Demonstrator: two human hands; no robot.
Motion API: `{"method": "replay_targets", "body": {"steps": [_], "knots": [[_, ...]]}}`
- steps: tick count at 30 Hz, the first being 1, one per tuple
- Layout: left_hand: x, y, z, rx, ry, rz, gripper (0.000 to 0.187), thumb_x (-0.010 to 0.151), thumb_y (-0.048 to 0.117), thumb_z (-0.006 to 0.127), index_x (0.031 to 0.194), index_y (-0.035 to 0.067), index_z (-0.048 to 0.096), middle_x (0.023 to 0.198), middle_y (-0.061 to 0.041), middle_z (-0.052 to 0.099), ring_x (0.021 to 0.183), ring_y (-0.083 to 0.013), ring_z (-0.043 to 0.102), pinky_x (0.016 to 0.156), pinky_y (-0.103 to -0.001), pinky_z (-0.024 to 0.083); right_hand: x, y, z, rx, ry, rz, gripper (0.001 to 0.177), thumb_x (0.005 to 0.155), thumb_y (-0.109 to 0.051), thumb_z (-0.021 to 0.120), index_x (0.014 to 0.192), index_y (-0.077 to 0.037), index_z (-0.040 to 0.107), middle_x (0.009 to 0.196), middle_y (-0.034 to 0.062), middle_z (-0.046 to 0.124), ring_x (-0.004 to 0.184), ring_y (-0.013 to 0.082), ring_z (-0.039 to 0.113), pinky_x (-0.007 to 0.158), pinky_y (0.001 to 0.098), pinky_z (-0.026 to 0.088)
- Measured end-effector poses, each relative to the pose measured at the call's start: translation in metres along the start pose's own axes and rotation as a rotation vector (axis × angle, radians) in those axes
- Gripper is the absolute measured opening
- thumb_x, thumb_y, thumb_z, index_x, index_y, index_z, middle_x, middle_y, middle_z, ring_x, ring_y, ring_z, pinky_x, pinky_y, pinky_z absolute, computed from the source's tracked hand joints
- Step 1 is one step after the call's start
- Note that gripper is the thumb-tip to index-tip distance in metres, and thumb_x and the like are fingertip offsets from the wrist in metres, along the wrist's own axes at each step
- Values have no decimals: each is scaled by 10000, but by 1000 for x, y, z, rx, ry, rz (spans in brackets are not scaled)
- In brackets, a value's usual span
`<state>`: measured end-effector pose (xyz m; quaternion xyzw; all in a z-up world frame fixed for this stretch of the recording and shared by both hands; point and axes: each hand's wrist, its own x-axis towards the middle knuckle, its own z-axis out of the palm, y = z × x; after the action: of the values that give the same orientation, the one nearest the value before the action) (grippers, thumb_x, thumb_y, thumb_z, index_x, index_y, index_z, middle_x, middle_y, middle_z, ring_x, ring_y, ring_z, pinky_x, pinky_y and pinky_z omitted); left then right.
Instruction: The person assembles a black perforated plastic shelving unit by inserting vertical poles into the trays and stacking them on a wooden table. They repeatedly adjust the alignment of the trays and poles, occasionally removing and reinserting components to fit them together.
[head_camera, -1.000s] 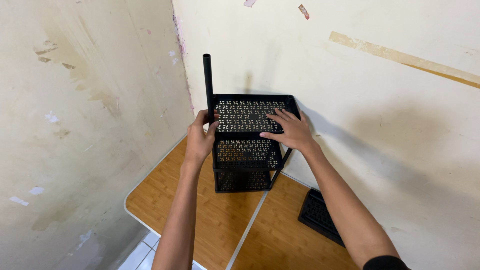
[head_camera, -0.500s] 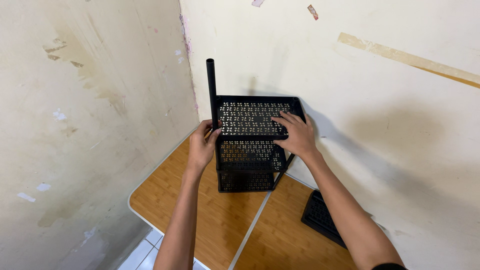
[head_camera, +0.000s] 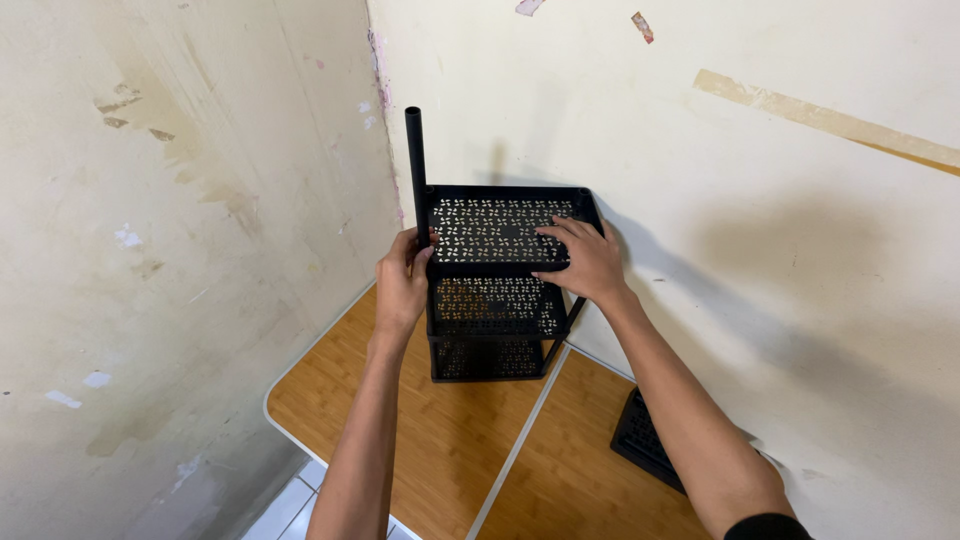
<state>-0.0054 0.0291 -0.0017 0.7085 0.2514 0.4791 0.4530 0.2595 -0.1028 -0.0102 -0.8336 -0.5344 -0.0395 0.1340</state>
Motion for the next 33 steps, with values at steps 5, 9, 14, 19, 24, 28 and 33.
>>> {"method": "replay_targets", "body": {"steps": [5,9,14,19,24,28,33], "knots": [[3,7,2,161,86,-165,254,882,55,797,1092,-30,681,1017,-136,784,980,-194,768,883,-322,611,3,6,-1,-40,-33,-2,867,630,-533,899,1407,-378,547,1576,-35,414,1478,214,334,1254,589,110],[6,13,4,95,56,41,317,868,-32,725,1176,-36,653,1056,-138,772,1033,-217,729,887,-353,572,0,7,0,-50,-21,-16,875,625,-533,893,1412,-384,542,1566,-29,420,1471,222,339,1252,583,117],[4,21,8,15,8,21,252,951,-49,615,1201,-38,640,1101,-136,756,1057,-206,734,919,-349,581,-3,5,-1,-46,-27,-11,893,611,-542,893,1413,-383,534,1563,-32,422,1468,219,344,1246,583,126],[0,30,12,146,94,-153,179,932,13,676,1104,-38,661,1018,-146,773,981,-209,767,851,-345,618,-6,3,-2,-35,-37,2,893,600,-523,899,1407,-388,542,1562,-40,426,1468,213,350,1253,575,134],[-7,29,9,111,89,76,266,920,-56,677,1178,-77,615,1070,-188,746,1024,-254,732,884,-369,578,-6,3,-4,-26,-30,-4,891,602,-503,903,1407,-390,538,1560,-38,429,1465,215,351,1250,572,138],[-16,22,9,99,86,89,330,915,-142,546,1236,-76,588,1093,-192,751,1052,-264,736,888,-365,590,-7,4,-2,-25,-29,-1,892,596,-475,913,1401,-399,537,1553,-55,437,1461,206,358,1256,574,143],[-17,19,18,126,169,47,326,929,-148,552,1241,-69,607,1099,-207,757,1061,-267,759,910,-375,607,-8,5,-1,-12,-1,4,864,595,-428,926,1375,-395,556,1541,-62,445,1456,202,363,1251,583,140]]}}
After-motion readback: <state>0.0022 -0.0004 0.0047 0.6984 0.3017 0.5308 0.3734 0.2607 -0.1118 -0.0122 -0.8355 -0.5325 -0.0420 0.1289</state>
